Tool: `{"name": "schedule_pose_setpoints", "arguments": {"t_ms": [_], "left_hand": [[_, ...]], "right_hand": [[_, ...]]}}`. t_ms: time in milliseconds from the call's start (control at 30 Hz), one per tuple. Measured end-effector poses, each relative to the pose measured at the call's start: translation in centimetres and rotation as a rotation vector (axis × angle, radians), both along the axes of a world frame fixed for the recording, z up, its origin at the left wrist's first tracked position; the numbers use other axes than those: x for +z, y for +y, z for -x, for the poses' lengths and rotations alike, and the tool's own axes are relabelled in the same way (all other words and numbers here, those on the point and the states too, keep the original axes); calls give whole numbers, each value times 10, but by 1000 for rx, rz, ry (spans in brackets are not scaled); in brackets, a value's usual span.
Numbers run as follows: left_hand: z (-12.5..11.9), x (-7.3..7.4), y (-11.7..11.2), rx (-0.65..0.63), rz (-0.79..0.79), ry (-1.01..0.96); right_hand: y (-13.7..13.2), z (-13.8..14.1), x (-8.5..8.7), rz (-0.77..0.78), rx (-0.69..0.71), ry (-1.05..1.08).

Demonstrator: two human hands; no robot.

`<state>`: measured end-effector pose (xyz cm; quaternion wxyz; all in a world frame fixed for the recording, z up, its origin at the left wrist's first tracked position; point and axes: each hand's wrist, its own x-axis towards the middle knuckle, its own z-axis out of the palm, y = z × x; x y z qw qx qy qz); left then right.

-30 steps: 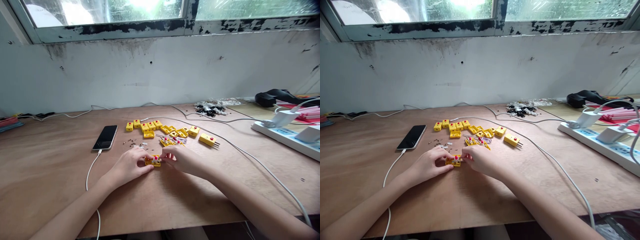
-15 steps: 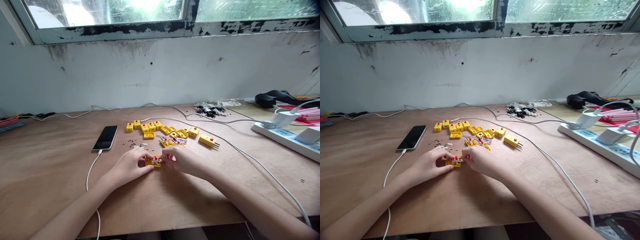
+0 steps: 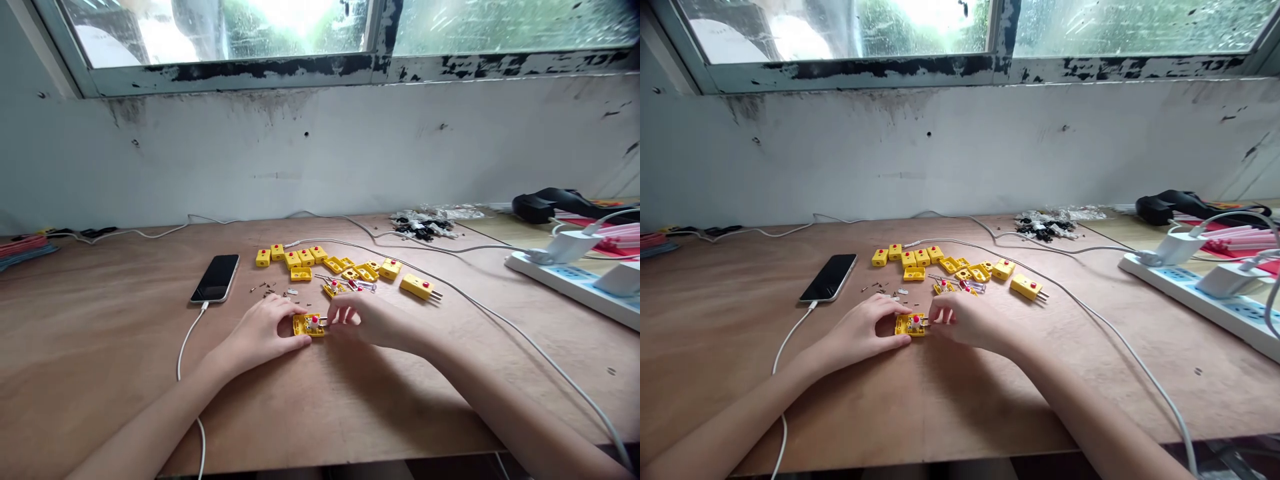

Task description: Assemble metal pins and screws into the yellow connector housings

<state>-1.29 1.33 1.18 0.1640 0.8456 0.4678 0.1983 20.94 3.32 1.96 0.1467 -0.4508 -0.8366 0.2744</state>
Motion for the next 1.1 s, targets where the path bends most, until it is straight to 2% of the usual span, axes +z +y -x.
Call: {"name": "schedule_pose_setpoints", "arguments": {"t_ms": [467,667,933,1100], "left_hand": [[2,-2,3,6,64,-35],[2,-4,3,-28,22,-44],[0,-1,1,-19,22,-31],[0,-2,1,-37,-30,-15]], "right_hand": [[-10,7,8,-88,-27,-102],[-10,7,5,-123,-28,-151],[-12,9,4,-154,-26,-104],[-12,11,6,-132,-31,-95]]}}
